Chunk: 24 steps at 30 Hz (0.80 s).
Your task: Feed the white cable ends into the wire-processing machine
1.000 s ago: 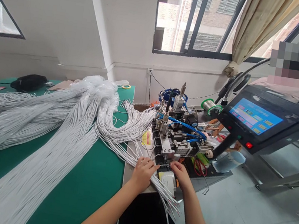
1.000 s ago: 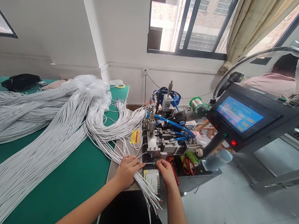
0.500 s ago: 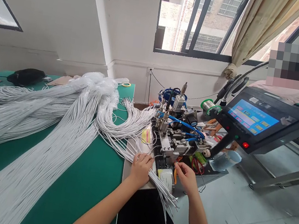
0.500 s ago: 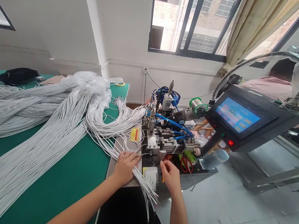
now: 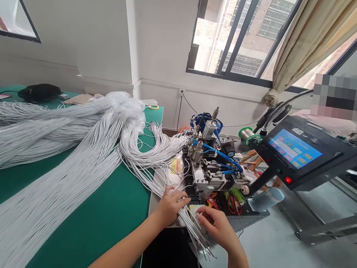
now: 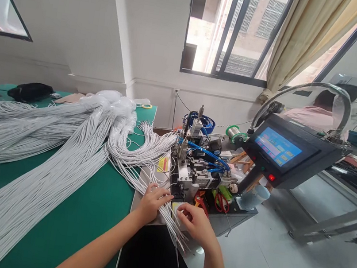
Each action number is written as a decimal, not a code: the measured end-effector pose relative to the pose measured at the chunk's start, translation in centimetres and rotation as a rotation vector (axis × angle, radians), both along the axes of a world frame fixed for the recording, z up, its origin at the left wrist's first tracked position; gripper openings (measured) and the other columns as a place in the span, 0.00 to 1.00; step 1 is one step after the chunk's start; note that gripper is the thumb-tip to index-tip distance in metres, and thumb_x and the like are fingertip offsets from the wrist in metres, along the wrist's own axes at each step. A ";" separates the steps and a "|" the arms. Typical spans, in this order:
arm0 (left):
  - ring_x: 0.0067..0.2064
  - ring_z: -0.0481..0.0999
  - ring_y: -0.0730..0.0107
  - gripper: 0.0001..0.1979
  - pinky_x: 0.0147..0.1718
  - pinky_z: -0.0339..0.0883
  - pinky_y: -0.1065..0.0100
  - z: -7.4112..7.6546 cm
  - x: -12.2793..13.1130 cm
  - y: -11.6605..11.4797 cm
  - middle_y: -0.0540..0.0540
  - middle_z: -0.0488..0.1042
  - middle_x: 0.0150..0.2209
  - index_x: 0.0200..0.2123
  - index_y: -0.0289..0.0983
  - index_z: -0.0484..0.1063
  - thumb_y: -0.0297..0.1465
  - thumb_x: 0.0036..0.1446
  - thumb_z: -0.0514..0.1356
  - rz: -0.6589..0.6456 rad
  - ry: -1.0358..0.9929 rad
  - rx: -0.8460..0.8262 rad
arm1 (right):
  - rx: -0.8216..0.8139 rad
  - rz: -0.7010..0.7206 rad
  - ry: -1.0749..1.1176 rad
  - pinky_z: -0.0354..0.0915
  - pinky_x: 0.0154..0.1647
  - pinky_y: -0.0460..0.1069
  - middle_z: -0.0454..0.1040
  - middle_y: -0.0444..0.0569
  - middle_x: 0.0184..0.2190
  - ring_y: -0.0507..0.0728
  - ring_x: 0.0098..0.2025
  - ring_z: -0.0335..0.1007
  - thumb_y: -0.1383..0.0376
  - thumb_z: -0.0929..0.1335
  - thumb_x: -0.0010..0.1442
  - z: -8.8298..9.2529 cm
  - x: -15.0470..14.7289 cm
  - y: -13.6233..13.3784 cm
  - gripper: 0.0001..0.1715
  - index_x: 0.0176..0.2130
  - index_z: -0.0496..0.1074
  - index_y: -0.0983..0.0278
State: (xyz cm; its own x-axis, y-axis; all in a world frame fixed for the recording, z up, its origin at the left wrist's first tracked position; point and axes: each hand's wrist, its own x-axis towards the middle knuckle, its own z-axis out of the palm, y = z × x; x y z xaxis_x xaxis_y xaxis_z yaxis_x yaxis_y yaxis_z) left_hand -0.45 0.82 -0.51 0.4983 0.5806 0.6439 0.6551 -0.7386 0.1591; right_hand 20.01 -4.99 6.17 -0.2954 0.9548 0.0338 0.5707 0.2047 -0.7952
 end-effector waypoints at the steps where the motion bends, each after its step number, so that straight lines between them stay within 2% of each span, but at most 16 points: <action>1: 0.41 0.74 0.69 0.18 0.52 0.51 0.58 0.0 0.0 0.0 0.46 0.76 0.41 0.45 0.43 0.74 0.22 0.60 0.49 -0.002 -0.004 -0.003 | -0.014 0.029 -0.011 0.54 0.23 0.45 0.71 0.43 0.24 0.52 0.24 0.60 0.54 0.63 0.61 0.1 -0.1 -0.1 0.17 0.36 0.75 0.62; 5: 0.42 0.73 0.67 0.19 0.50 0.52 0.58 0.0 -0.2 0.0 0.45 0.75 0.42 0.47 0.42 0.73 0.22 0.57 0.50 -0.031 -0.006 -0.019 | -0.031 0.100 -0.058 0.53 0.23 0.45 0.69 0.43 0.23 0.51 0.24 0.59 0.57 0.65 0.60 0.3 -0.4 -0.4 0.14 0.35 0.75 0.62; 8: 0.43 0.74 0.66 0.20 0.49 0.53 0.58 0.0 -0.3 0.1 0.44 0.75 0.44 0.48 0.42 0.73 0.21 0.55 0.51 -0.042 -0.006 -0.032 | -0.007 0.082 -0.067 0.53 0.24 0.45 0.68 0.42 0.23 0.52 0.24 0.59 0.56 0.64 0.61 0.2 -0.5 -0.4 0.15 0.32 0.73 0.63; 11: 0.43 0.74 0.66 0.20 0.49 0.53 0.58 0.0 -0.4 0.2 0.44 0.76 0.44 0.49 0.42 0.72 0.21 0.56 0.51 -0.072 -0.023 -0.036 | 0.037 -0.012 -0.031 0.54 0.24 0.45 0.69 0.43 0.23 0.52 0.25 0.60 0.55 0.64 0.61 0.1 -0.3 -0.3 0.16 0.29 0.71 0.64; 17: 0.41 0.74 0.69 0.15 0.48 0.54 0.60 0.3 -0.2 0.0 0.48 0.76 0.43 0.50 0.43 0.70 0.27 0.63 0.51 -0.106 -0.053 -0.020 | 0.126 -0.262 0.122 0.62 0.29 0.47 0.74 0.48 0.28 0.56 0.29 0.67 0.53 0.66 0.59 -0.9 0.2 0.3 0.16 0.34 0.73 0.64; 21: 0.39 0.75 0.71 0.12 0.47 0.54 0.61 0.7 -0.2 -0.1 0.49 0.77 0.40 0.48 0.43 0.71 0.31 0.65 0.51 -0.104 -0.056 -0.030 | 0.163 -0.358 0.202 0.66 0.33 0.49 0.77 0.51 0.33 0.58 0.33 0.71 0.53 0.67 0.58 -1.4 0.0 0.6 0.17 0.37 0.74 0.64; 24: 0.37 0.75 0.71 0.12 0.46 0.55 0.61 0.9 -0.2 -0.1 0.49 0.77 0.36 0.46 0.42 0.72 0.31 0.65 0.50 -0.113 -0.052 -0.044 | 0.171 -0.407 0.234 0.67 0.32 0.49 0.77 0.52 0.33 0.59 0.33 0.72 0.51 0.67 0.57 -1.6 -0.1 0.8 0.19 0.37 0.75 0.64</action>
State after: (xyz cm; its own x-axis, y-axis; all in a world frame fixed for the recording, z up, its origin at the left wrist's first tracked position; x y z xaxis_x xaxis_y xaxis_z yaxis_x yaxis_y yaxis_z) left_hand -0.61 0.69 0.38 0.5290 0.5510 0.6455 0.5583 -0.7987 0.2243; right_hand 19.90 -4.17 4.59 0.1338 0.9662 0.2206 0.4416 0.1411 -0.8861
